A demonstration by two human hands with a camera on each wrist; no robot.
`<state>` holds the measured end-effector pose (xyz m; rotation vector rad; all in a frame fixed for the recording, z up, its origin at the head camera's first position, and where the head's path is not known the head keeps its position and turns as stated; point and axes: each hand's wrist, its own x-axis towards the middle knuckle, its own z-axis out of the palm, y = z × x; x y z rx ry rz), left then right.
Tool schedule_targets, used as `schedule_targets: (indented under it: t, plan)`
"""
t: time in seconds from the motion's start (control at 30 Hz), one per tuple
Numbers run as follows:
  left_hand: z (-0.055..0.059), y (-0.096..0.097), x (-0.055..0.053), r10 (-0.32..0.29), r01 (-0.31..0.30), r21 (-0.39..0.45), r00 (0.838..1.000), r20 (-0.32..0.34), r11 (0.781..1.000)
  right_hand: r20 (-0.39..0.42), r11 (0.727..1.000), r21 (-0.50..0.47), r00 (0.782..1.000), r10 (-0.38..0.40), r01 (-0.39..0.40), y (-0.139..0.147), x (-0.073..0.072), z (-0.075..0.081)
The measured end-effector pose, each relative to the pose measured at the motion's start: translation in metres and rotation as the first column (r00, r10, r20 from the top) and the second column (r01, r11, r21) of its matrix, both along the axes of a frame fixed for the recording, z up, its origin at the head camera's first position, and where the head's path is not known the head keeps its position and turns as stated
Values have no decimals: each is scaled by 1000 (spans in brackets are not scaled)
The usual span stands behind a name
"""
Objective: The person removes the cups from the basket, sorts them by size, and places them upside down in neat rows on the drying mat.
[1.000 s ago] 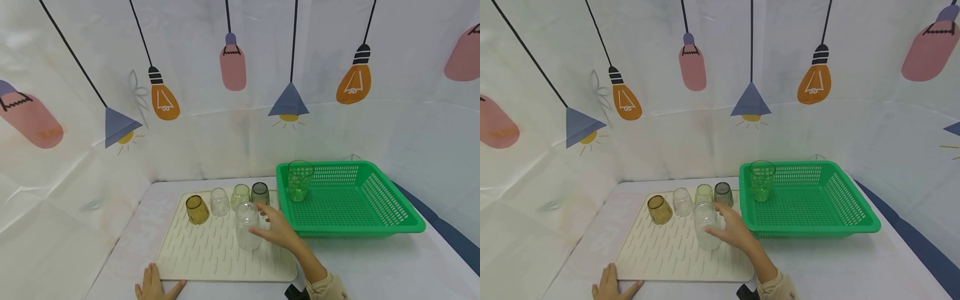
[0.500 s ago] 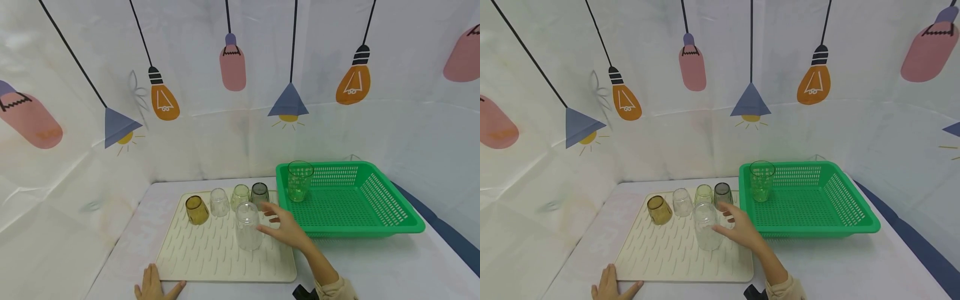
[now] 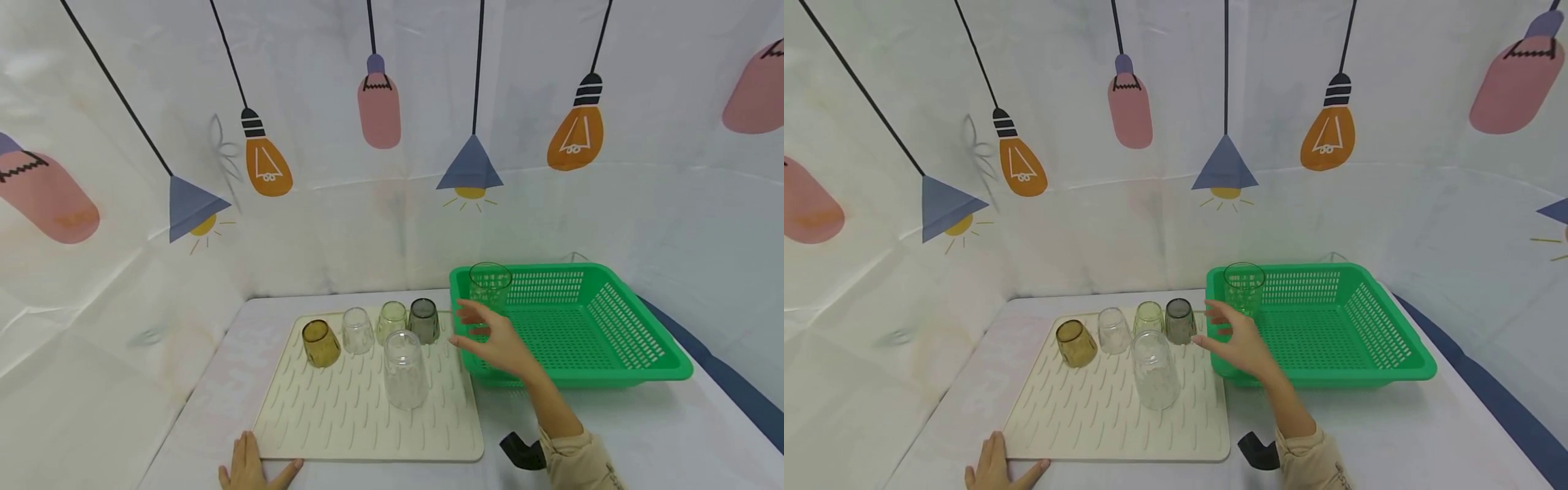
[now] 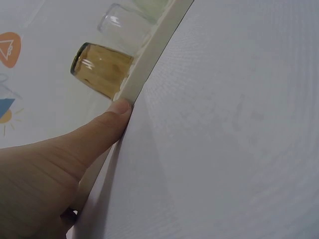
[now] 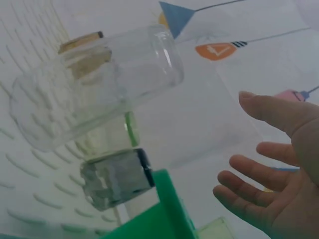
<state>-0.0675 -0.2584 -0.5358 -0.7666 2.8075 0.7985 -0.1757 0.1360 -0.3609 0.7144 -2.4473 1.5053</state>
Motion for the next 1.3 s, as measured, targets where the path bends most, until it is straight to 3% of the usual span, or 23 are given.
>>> schedule_targets:
  t: [0.17, 0.27, 0.4, 0.57, 0.73, 1.0, 1.1, 1.3]
  plan:
    - [-4, 0, 2, -25, 26, -40, 1000, 11, 999, -48, 999, 38, 998, -27, 29, 24, -23, -1]
    - [-1, 0, 1, -23, 23, -8, 1000, 1, 1000, -45, 997, 60, 998, -47, 50, 30, -25, 13]
    - [3, 1, -2, 26, -24, 63, 999, -29, 998, -14, 995, 85, 998, -56, 57, 38, -33, 28]
    - [2, -2, -1, 6, -2, 84, 999, -40, 996, 14, 988, 140, 997, -70, 68, 55, -63, 19]
    - [2, -1, -2, 11, -7, 78, 999, -41, 997, 61, 966, 243, 992, -111, 93, 65, -78, 13]
    - [5, 0, -3, 18, -14, 90, 999, -43, 996, 88, 899, 430, 987, -137, 86, 70, -100, 0]
    - [5, 0, -3, 10, -6, 93, 999, -45, 996, 54, 886, 453, 989, -138, 99, 70, -107, -6]
    - [7, -3, -3, -8, 12, 104, 999, -44, 995, -51, 876, 437, 978, -202, 204, 65, -115, -10]
